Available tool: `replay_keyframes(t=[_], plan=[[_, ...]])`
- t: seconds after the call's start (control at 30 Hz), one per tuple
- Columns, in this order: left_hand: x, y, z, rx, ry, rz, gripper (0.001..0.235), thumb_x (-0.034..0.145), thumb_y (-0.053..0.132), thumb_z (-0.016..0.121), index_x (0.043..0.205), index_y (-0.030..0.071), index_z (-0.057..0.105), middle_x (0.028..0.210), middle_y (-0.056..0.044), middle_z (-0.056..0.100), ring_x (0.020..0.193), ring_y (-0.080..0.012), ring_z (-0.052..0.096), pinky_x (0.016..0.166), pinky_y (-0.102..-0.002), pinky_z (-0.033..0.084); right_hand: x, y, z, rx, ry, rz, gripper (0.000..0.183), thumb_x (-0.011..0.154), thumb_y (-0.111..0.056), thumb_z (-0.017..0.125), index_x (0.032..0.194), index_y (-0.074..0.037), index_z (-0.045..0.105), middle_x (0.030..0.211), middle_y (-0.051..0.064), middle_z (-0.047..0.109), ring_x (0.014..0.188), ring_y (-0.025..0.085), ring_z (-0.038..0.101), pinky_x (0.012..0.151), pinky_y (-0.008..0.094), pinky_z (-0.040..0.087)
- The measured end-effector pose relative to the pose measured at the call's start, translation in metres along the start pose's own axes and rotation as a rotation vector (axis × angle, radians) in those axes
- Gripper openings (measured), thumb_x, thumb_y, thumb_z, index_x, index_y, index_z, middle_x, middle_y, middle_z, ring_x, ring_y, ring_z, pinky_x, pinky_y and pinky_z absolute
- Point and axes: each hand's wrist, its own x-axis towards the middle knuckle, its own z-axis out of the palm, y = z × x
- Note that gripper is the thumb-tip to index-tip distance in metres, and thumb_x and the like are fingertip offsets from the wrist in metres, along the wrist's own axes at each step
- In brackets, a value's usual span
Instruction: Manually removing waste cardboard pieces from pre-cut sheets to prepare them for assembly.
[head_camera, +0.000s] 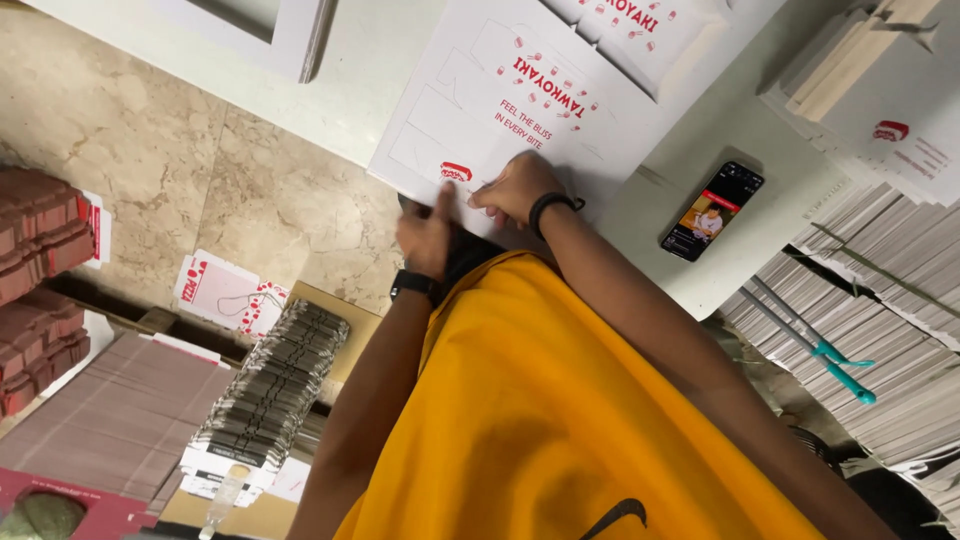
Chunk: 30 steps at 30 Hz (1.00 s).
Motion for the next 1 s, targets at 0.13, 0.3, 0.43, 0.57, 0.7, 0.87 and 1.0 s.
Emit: replay_keyframes(t=[0.13, 0.3, 0.43, 0.57, 0.7, 0.87, 1.0], plan=[[0.027, -0.023, -0.011, -0.147, 0.089, 0.096, 0.065, 0.084, 0.062, 0.076, 0.111, 0.004, 0.066, 0.1, -0.017, 0.075, 0.103, -0.033, 0.073, 0.09, -0.045, 0.058, -0.005, 0.005, 0.003, 0.02, 0.011, -0.003, 0.022, 0.074, -0.03, 0.075, 0.067, -0.01, 0.076, 0.053, 0.005, 0.069, 0.037, 0.014, 0.058, 0.04, 0.021, 0.045], [0.033, -0.032, -0.004, -0.044, 0.172, 0.163, 0.06, 0.086, 0.062, 0.078, 0.105, 0.007, 0.066, 0.098, -0.016, 0.074, 0.104, -0.0372, 0.072, 0.089, -0.049, 0.057, 0.055, 0.055, 0.002, 0.25, 0.222, -0.303, 0.028, 0.086, -0.028, 0.074, 0.085, 0.0, 0.074, 0.053, 0.016, 0.062, 0.039, 0.019, 0.057, 0.043, 0.028, 0.046], [0.029, -0.037, 0.004, -0.061, 0.283, 0.138, 0.058, 0.079, 0.061, 0.081, 0.096, 0.005, 0.073, 0.092, -0.016, 0.077, 0.101, -0.0398, 0.072, 0.09, -0.051, 0.055, 0.095, 0.064, -0.049, 0.073, 1.091, -0.734, 0.012, 0.081, -0.018, 0.084, 0.079, -0.012, 0.074, 0.068, 0.012, 0.07, 0.069, 0.035, 0.072, 0.062, 0.041, 0.054], [0.024, -0.045, 0.019, -0.061, 0.243, 0.059, 0.036, 0.082, 0.044, 0.078, 0.102, 0.015, 0.079, 0.093, -0.009, 0.079, 0.099, -0.036, 0.074, 0.085, -0.048, 0.059, 0.118, 0.069, -0.085, -0.281, 1.056, -0.553, 0.043, 0.084, -0.026, 0.084, 0.123, -0.015, 0.071, 0.128, 0.016, 0.061, 0.131, 0.041, 0.051, 0.113, 0.049, 0.04], [0.041, -0.073, 0.053, -0.217, 0.185, 0.045, 0.029, 0.078, 0.032, 0.077, 0.096, 0.008, 0.08, 0.089, -0.018, 0.077, 0.093, -0.0435, 0.074, 0.08, -0.05, 0.06, 0.16, 0.085, -0.087, -0.31, 0.928, -0.469, 0.045, 0.092, -0.031, 0.076, 0.131, -0.011, 0.071, 0.133, 0.017, 0.062, 0.137, 0.036, 0.048, 0.117, 0.047, 0.036], [0.039, -0.074, 0.021, -0.212, 0.067, 0.092, 0.027, 0.08, 0.036, 0.066, 0.078, 0.011, 0.075, 0.085, -0.011, 0.077, 0.09, -0.0264, 0.075, 0.078, -0.038, 0.057, 0.157, 0.082, -0.084, -0.474, 0.959, -0.561, 0.049, 0.086, -0.034, 0.064, 0.122, -0.005, 0.076, 0.123, 0.019, 0.073, 0.122, 0.043, 0.057, 0.111, 0.05, 0.038], [0.059, -0.076, 0.027, -0.233, 0.036, 0.087, 0.031, 0.078, 0.039, 0.067, 0.092, 0.014, 0.08, 0.098, -0.008, 0.078, 0.102, -0.0223, 0.073, 0.09, -0.031, 0.056, 0.156, 0.076, -0.088, -0.574, 0.966, -0.444, 0.059, 0.083, -0.04, 0.061, 0.129, -0.008, 0.077, 0.13, 0.021, 0.073, 0.128, 0.04, 0.056, 0.117, 0.043, 0.037]])
